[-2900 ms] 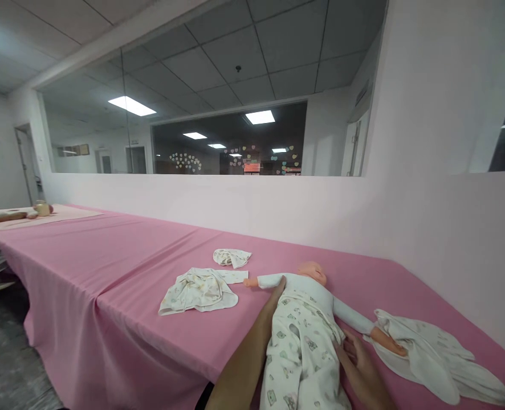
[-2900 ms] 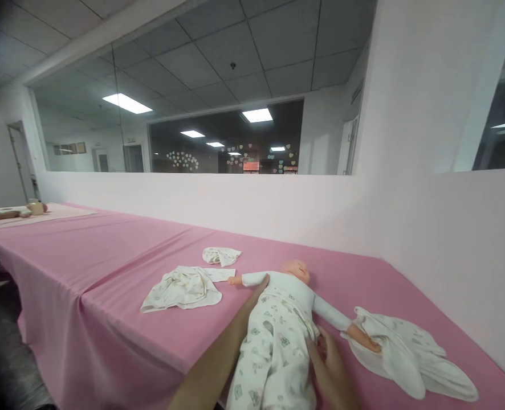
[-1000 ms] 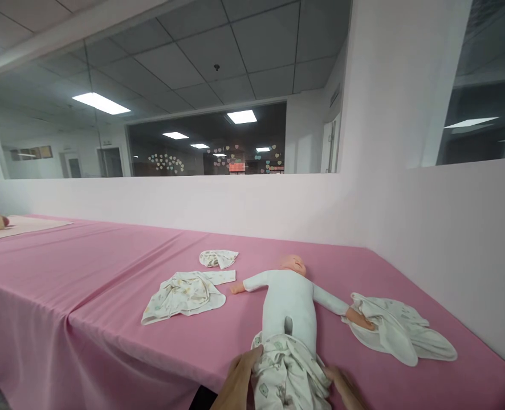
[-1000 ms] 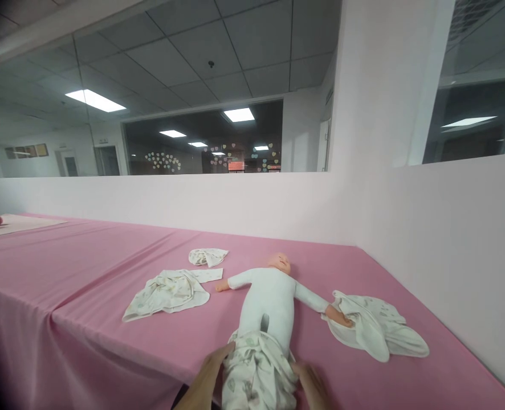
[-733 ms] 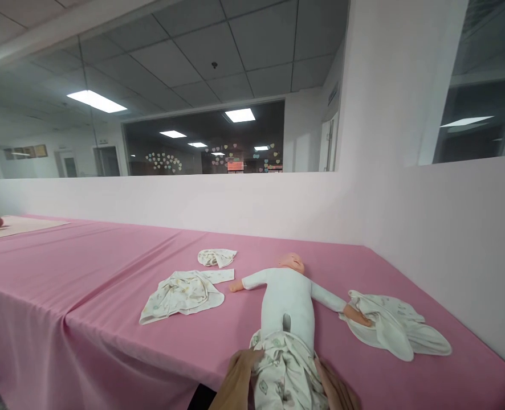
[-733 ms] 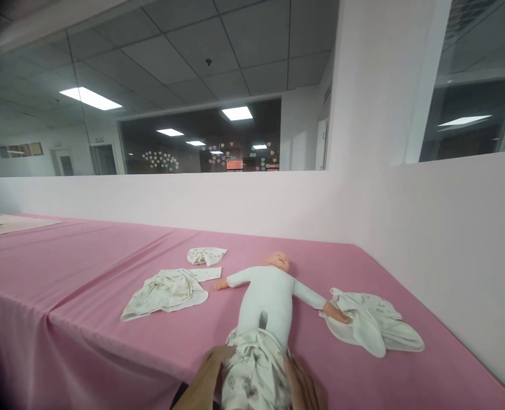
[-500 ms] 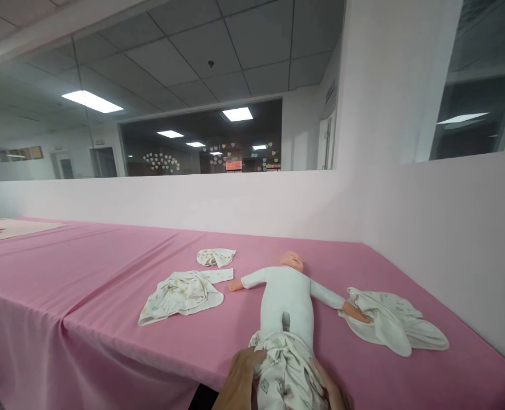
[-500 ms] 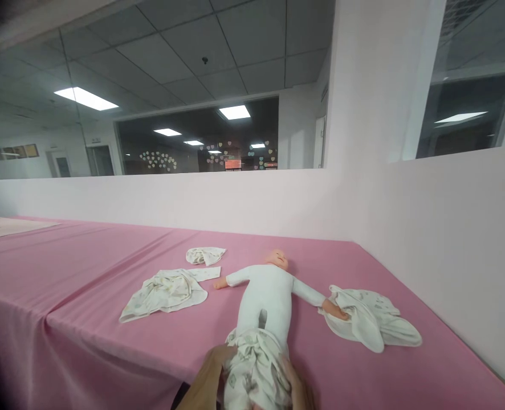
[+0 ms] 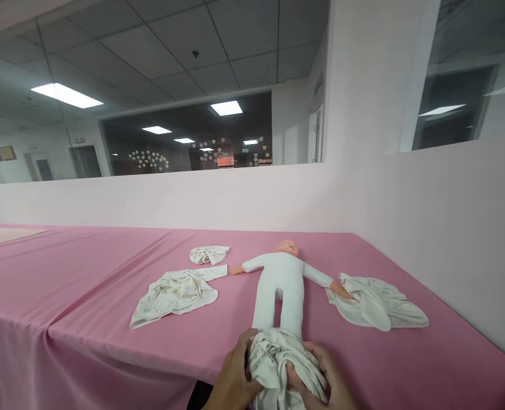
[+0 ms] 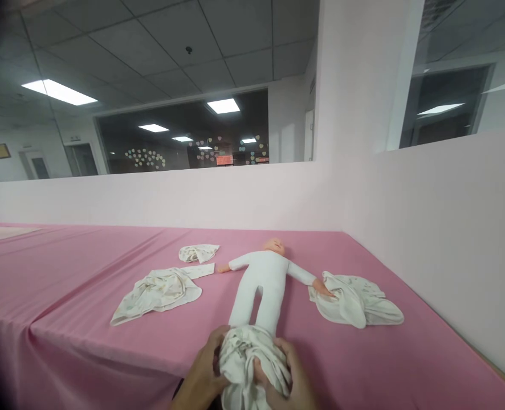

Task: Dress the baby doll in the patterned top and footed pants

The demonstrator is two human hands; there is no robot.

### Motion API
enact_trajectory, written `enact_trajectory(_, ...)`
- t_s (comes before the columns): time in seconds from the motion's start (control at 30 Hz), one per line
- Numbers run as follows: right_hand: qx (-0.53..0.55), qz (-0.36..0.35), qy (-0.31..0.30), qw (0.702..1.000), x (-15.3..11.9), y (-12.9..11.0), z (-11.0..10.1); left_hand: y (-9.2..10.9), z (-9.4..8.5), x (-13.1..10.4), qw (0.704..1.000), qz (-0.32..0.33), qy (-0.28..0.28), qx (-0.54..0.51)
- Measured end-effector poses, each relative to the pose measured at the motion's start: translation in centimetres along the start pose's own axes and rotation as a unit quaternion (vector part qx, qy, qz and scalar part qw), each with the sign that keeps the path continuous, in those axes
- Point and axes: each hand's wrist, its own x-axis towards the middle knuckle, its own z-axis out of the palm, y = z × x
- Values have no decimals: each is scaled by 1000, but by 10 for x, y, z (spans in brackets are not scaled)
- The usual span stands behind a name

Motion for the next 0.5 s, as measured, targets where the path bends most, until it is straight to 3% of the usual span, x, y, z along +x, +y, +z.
enact_trajectory(0.13, 65, 30, -47, 996, -1, -11, -12, 12, 3, -2, 996, 6, 16, -83)
enact_trajectory(0.33, 128, 47, -145, 980, -4, -3, -34, 37, -11, -17, 991, -37, -54, -113)
enact_trajectory(0.5, 29, 79, -110, 990, -15, -2, -55, 39, -30, -28, 990, -75, -111, -45)
